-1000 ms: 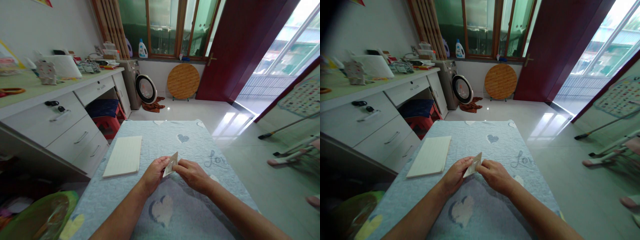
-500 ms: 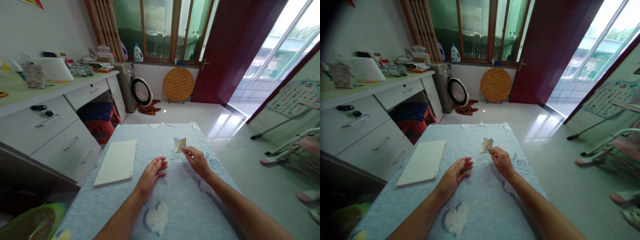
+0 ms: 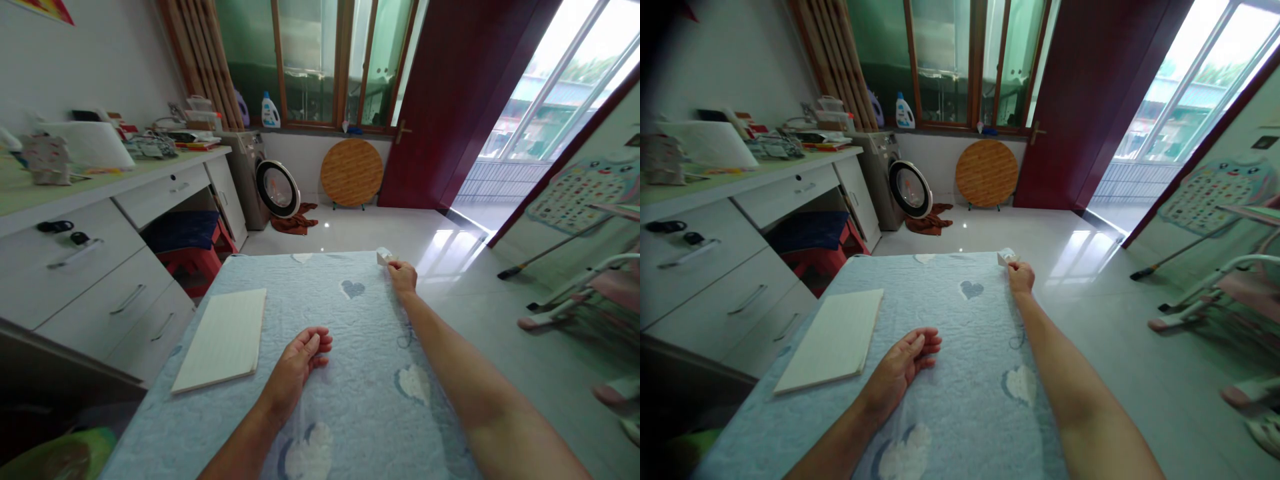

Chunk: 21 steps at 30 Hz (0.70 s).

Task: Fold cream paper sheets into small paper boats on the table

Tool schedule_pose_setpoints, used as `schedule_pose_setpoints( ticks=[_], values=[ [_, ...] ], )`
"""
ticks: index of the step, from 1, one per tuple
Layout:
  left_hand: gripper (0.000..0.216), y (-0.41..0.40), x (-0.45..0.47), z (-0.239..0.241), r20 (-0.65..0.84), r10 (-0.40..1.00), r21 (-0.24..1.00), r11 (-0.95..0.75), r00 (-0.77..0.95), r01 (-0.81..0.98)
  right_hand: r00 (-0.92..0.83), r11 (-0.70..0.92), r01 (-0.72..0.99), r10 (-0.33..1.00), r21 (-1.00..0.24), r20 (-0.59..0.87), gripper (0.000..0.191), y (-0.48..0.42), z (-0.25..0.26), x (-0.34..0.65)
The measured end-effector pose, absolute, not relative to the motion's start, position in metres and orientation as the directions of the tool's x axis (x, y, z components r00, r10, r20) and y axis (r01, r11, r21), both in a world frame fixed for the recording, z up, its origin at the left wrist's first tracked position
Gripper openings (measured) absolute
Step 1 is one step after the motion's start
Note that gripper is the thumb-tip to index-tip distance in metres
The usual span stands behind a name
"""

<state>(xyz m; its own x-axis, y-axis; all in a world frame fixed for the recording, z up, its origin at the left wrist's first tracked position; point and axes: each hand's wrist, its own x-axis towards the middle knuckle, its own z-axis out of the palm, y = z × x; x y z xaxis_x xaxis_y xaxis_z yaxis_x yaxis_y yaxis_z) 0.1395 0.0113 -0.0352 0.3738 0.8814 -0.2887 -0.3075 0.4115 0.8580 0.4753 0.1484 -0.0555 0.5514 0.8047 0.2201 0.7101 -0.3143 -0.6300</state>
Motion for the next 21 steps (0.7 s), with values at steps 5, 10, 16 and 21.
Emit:
schedule_pose_setpoints(
  ticks=[5,10,16,21],
  values=[
    [0.052,0.011,0.139,-0.036,-0.293,0.878,0.855,0.418,0.378,-0.309,0.535,-0.376,0.753,0.828,-0.540,0.170,0.032,0.160,-0.052,0.478],
    [0.051,0.012,0.139,-0.037,-0.291,0.875,0.854,0.419,0.387,-0.307,0.529,-0.424,0.792,0.836,-0.440,0.147,0.032,0.158,-0.051,0.474],
    [0.046,0.012,0.138,-0.040,-0.288,0.877,0.860,0.414,0.386,-0.298,0.592,-0.517,0.779,0.792,-0.356,0.146,0.034,0.157,-0.048,0.465],
    [0.046,0.011,0.138,-0.038,-0.299,0.875,0.865,0.417,0.380,-0.280,0.597,-0.541,0.778,0.795,-0.321,0.107,0.035,0.159,-0.048,0.455]
  ],
)
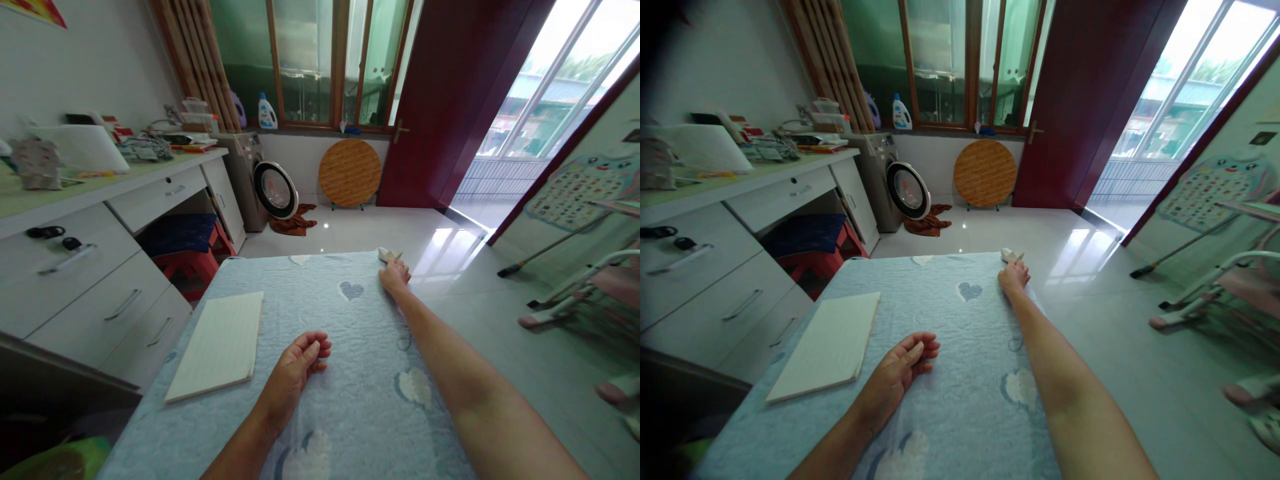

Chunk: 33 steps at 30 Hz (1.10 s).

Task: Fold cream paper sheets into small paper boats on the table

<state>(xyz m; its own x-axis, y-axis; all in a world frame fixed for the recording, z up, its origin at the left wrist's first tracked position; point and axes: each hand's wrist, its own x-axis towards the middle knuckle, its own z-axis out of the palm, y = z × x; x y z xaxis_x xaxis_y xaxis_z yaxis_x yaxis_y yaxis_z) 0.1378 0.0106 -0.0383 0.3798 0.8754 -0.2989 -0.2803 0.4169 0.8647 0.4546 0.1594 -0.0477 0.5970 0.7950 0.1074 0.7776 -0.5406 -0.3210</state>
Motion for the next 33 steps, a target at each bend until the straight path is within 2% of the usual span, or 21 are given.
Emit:
schedule_pose_setpoints(
  ticks=[14,27,33],
  values=[
    [0.047,0.010,0.139,-0.033,-0.302,0.876,0.866,0.417,0.376,-0.276,0.536,-0.489,0.812,0.841,-0.319,0.074,0.056,0.156,-0.046,0.454],
    [0.044,0.012,0.139,-0.037,-0.291,0.878,0.871,0.408,0.380,-0.275,0.527,-0.490,0.804,0.850,-0.337,0.023,0.037,0.163,-0.042,0.469],
    [0.044,0.010,0.138,-0.038,-0.289,0.878,0.869,0.408,0.382,-0.281,0.562,-0.522,0.786,0.827,-0.330,0.029,0.042,0.162,-0.041,0.463]
  ],
)
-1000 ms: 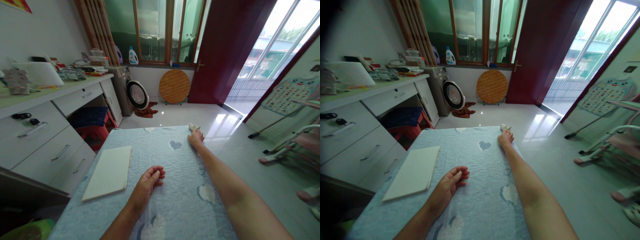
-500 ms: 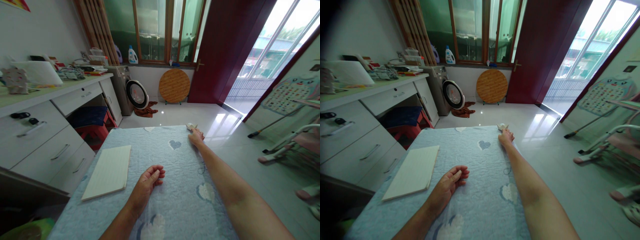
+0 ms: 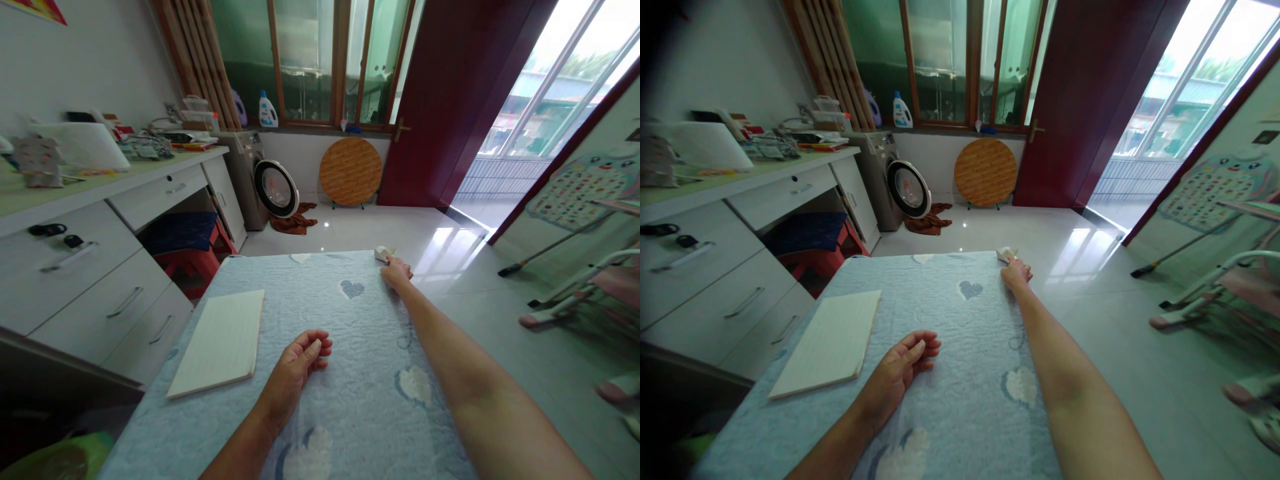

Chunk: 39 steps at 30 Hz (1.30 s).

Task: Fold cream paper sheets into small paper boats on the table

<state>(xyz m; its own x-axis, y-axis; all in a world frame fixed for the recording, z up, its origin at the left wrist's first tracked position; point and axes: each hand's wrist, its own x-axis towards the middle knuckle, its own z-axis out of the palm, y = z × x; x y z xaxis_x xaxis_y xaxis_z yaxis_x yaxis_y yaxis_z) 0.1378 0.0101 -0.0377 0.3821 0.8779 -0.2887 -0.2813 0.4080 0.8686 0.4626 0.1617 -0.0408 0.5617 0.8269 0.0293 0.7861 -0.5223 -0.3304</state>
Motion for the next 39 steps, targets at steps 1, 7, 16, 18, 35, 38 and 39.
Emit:
schedule_pose_setpoints(
  ticks=[1,7,16,18,35,38,39],
  values=[
    [0.044,0.010,0.138,-0.037,-0.290,0.878,0.868,0.409,0.382,-0.281,0.568,-0.528,0.784,0.822,-0.327,0.033,0.044,0.161,-0.041,0.461],
    [0.043,0.010,0.138,-0.035,-0.293,0.879,0.872,0.407,0.375,-0.271,0.559,-0.515,0.800,0.826,-0.307,0.070,0.059,0.147,-0.040,0.450],
    [0.034,0.006,0.145,-0.022,-0.232,0.892,0.961,0.271,0.389,-0.048,0.390,-0.351,0.888,0.917,-0.296,0.081,0.051,0.097,-0.032,0.413],
    [0.028,0.004,0.146,-0.012,-0.153,0.887,0.987,0.119,0.437,0.103,0.295,-0.265,0.918,0.954,-0.296,0.060,0.048,0.080,-0.028,0.396],
    [0.039,-0.010,0.033,-0.005,0.223,0.964,0.658,-0.258,0.144,0.707,-0.383,0.324,0.842,0.922,-0.431,-0.053,0.051,-0.019,-0.007,0.286],
    [0.042,-0.007,0.022,-0.015,0.271,0.962,0.637,-0.214,0.045,0.740,-0.438,0.394,0.814,0.899,-0.427,-0.005,0.051,-0.016,-0.003,0.256],
    [0.040,-0.006,0.020,-0.017,0.296,0.955,0.658,-0.218,0.018,0.721,-0.456,0.415,0.804,0.890,-0.427,0.007,0.052,-0.013,-0.002,0.245]
  ],
)
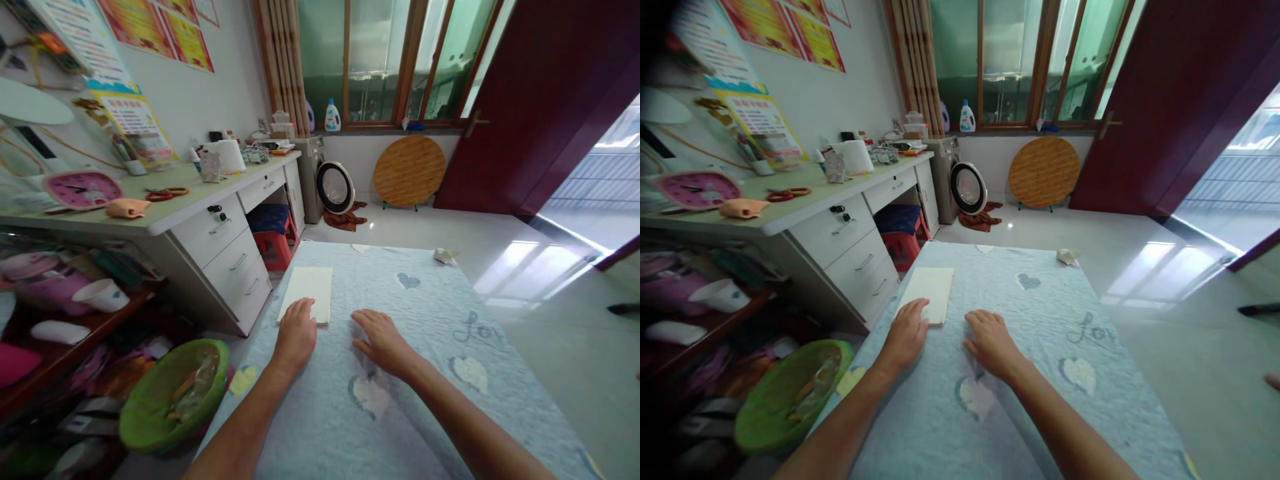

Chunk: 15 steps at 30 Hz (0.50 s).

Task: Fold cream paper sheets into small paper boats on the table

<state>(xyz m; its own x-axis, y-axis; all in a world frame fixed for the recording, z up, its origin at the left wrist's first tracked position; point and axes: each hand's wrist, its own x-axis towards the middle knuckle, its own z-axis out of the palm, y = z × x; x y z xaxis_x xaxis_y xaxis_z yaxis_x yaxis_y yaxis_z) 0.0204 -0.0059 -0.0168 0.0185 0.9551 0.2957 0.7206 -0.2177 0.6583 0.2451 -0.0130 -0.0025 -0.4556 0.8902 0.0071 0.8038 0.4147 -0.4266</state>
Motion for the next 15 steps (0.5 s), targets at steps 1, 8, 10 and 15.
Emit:
schedule_pose_setpoints(
  ticks=[1,8,10,15],
  values=[
    [0.038,-0.005,0.019,-0.018,0.319,0.948,0.678,-0.224,-0.006,0.701,-0.476,0.435,0.792,0.879,-0.428,0.013,0.053,-0.010,-0.002,0.234],
    [0.034,0.002,0.003,-0.023,0.364,0.919,0.741,-0.184,-0.155,0.646,-0.486,0.480,0.771,0.868,-0.418,0.100,0.071,0.015,-0.017,0.165],
    [0.032,0.004,0.000,-0.025,0.351,0.922,0.749,-0.170,-0.166,0.640,-0.473,0.472,0.788,0.875,-0.395,0.104,0.067,0.019,-0.025,0.155],
    [0.028,0.004,0.001,-0.029,0.344,0.932,0.717,-0.180,-0.117,0.674,-0.458,0.465,0.806,0.882,-0.367,0.113,0.043,0.021,-0.036,0.154]
  ],
)
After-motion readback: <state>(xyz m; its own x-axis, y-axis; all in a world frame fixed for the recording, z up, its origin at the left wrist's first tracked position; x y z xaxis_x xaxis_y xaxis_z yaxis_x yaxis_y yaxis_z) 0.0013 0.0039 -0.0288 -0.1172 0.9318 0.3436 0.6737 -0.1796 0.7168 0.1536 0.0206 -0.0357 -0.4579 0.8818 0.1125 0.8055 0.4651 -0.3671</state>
